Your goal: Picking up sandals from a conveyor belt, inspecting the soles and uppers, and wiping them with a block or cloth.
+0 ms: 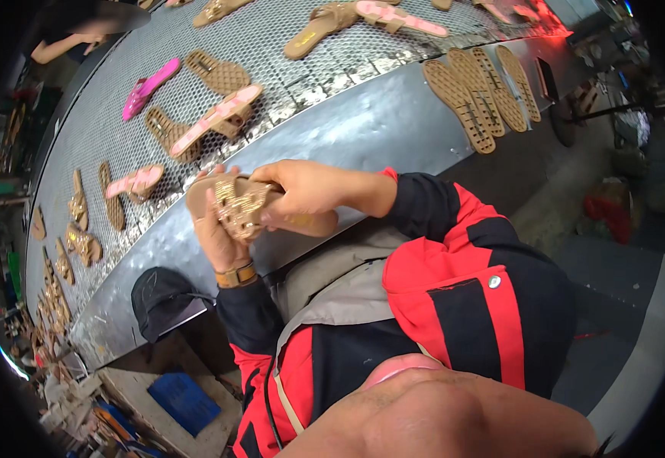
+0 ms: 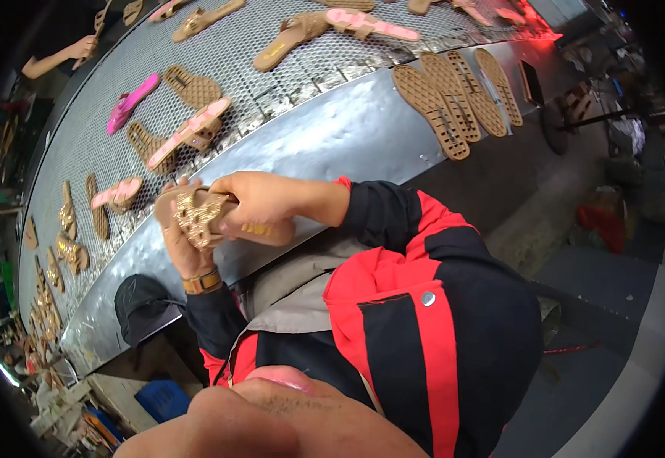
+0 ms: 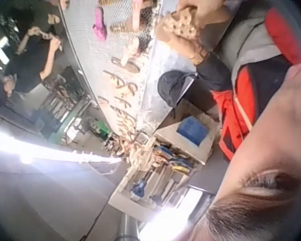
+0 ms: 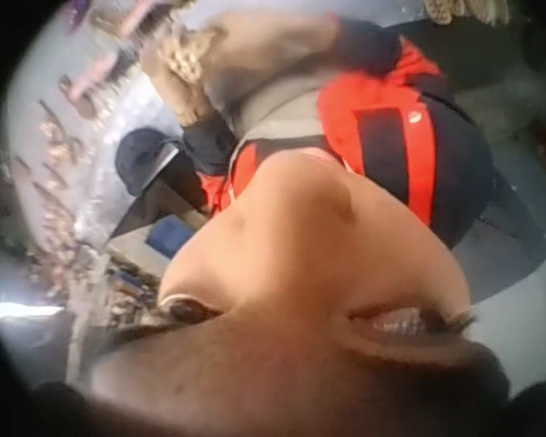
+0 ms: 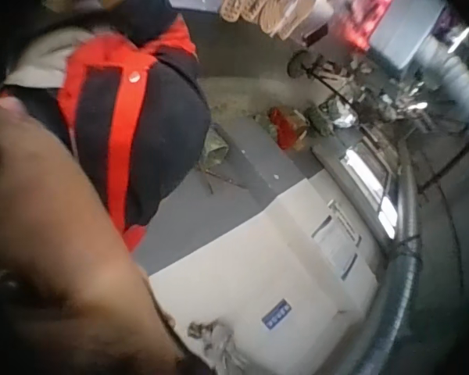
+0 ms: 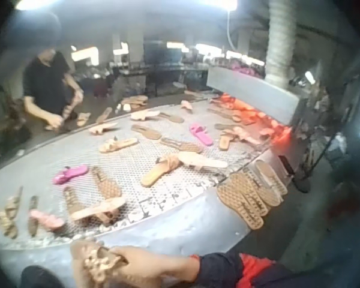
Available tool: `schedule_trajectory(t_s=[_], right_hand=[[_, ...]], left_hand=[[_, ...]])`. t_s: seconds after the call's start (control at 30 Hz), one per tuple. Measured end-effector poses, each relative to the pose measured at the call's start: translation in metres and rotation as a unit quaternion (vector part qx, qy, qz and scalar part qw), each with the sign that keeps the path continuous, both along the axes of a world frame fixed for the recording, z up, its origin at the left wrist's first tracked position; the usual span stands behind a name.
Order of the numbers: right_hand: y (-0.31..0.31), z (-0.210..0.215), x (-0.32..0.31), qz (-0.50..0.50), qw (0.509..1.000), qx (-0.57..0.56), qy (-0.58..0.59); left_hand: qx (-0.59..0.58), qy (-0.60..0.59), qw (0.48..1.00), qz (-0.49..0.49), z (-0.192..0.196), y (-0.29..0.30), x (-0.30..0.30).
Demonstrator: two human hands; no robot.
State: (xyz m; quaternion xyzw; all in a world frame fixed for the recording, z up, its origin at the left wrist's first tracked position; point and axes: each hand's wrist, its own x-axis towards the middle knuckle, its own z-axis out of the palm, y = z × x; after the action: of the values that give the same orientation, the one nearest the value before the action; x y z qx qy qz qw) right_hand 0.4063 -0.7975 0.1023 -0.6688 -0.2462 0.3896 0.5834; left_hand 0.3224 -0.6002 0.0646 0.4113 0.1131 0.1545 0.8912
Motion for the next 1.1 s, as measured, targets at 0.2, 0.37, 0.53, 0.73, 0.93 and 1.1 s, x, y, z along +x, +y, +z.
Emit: schedule_trajectory(t_s=[0.2,0.37,0.53,0.73,0.93,1.1], right_hand=[[-0.012,-0.02,0.044,-0.116,0.945,0.137,0.274],[0.002,-0.01,0.054,-0.292,0.871,0.291,0.268],[0.005,0.009,0.052,-0.045,0.992,0.111,0.049],[0.01,0.007,0.019,0.011,0.844,-0.012,-0.537],[0.019,-0.007,-0.018,-0.049,0.759,-0.13,-0.637],[0.028,-0.013,-0.013,-0.053,0.783,-0.172,-0.596]], left_hand=[[-0.034,-0.026,0.992,0.122,-0.01,0.021,-0.002],[-0.256,-0.107,0.951,-0.139,-0.02,0.003,0.0],[-0.253,-0.022,0.956,-0.146,-0.014,-0.033,0.003],[-0.091,0.013,0.994,0.054,-0.023,-0.024,0.026],[-0.138,-0.036,0.989,0.032,-0.025,-0.015,0.029],[-0.106,-0.004,0.991,0.082,-0.021,-0.016,0.031]])
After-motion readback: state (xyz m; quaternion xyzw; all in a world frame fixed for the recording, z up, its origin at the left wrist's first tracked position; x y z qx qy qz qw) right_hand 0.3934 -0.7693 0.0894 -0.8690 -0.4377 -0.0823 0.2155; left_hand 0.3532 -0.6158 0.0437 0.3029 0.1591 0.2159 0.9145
